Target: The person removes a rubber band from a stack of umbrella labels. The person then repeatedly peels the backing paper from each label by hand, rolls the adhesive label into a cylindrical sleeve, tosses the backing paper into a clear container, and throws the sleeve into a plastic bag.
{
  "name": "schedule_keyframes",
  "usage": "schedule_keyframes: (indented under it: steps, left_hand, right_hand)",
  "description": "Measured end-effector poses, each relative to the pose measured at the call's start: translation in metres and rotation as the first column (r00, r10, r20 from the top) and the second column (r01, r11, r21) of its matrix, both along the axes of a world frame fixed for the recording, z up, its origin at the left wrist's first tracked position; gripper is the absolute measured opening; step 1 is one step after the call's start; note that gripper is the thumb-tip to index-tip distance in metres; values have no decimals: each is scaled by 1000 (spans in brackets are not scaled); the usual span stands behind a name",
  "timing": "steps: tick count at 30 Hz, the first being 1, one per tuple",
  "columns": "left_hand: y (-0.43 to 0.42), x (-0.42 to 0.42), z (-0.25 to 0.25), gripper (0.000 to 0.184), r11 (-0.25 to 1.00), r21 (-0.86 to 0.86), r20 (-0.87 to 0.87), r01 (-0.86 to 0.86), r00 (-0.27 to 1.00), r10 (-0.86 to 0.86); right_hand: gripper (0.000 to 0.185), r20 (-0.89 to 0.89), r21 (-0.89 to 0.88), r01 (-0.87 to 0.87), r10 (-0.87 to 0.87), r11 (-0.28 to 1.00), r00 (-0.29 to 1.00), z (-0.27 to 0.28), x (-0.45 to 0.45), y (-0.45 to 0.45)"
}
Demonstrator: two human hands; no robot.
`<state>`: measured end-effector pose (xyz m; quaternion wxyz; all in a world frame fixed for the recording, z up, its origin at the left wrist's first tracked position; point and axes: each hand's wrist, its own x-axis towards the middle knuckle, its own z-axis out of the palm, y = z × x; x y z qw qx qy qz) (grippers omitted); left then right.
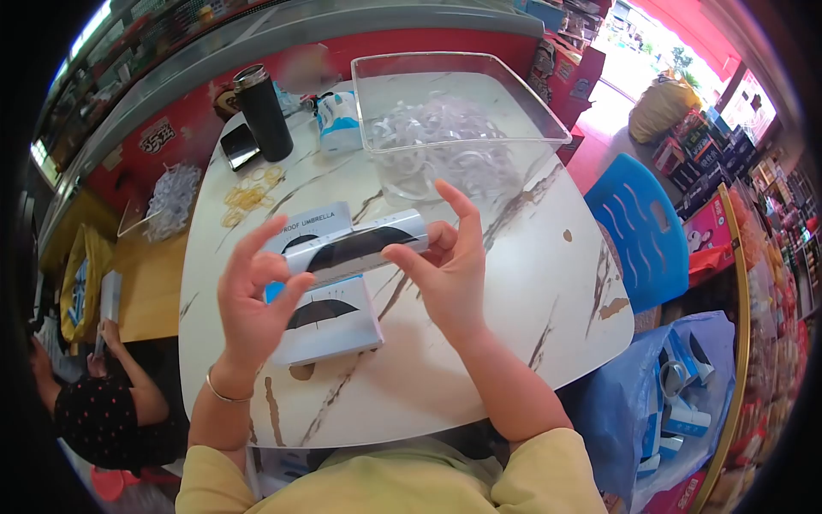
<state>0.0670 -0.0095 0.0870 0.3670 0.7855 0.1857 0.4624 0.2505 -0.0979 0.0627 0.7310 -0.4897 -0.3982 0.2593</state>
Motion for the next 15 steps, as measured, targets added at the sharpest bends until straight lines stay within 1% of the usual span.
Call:
schedule_keyframes:
  steps: [1,2,4,5,6,7,8,9,10,11,13,14,15]
  left_hand:
    - [3,-3,2,56,1000,-28,14,5,1000,-5]
    - [6,-6,5,56,998,-54,30,14,999,-13]
    - [11,-10,9,57,991,-130,69,26,997,-17]
    - [12,-15,12,57,984,-176,57,6,998,4]
    - [12,-19,15,56,975,-220,48,-1,999,12]
    - [13,-20,18,56,964,-264,44,14,999,-3]
    - [13,-22,19,56,968,-249,-1,-2,1000,2]
    - [12,-22,20,56,973,-231,-43,-6,999,-4]
    - [10,-22,21,57,963,-266,-38,48,997,-61]
    - [9,-21,23,58,950,-299,-38,91,993,-107]
    - [12,-23,27,61,918,-339,-65,207,968,-243]
    - [13,-24,28,62,903,-356,-83,239,955,-286]
    - [13,-24,28,65,937,-244,-198,251,933,-301]
  right_hand:
    - [76,-10,-2,-29,29,1000,1000,1,6,-1]
    - [68,-30,19,-73,73,997,997,3,9,-3]
    - [63,35,-19,-167,168,986,985,7,14,-4]
    - [61,67,-43,-207,210,977,975,8,15,-6]
    - [56,92,-86,-225,233,971,968,11,15,-9]
    - [57,136,-132,-226,244,965,960,15,14,-12]
    - [53,190,-114,-238,256,965,948,15,16,-14]
    - [50,272,-64,-200,210,978,939,14,18,-14]
    - [44,336,-42,-156,161,987,928,16,20,-18]
    - [39,373,-15,-154,148,988,916,23,23,-25]
    - [34,405,-19,-128,125,992,906,31,31,-38]
    - [33,387,8,-84,74,996,919,31,40,-46]
    - [32,365,36,-48,32,998,930,31,50,-54]
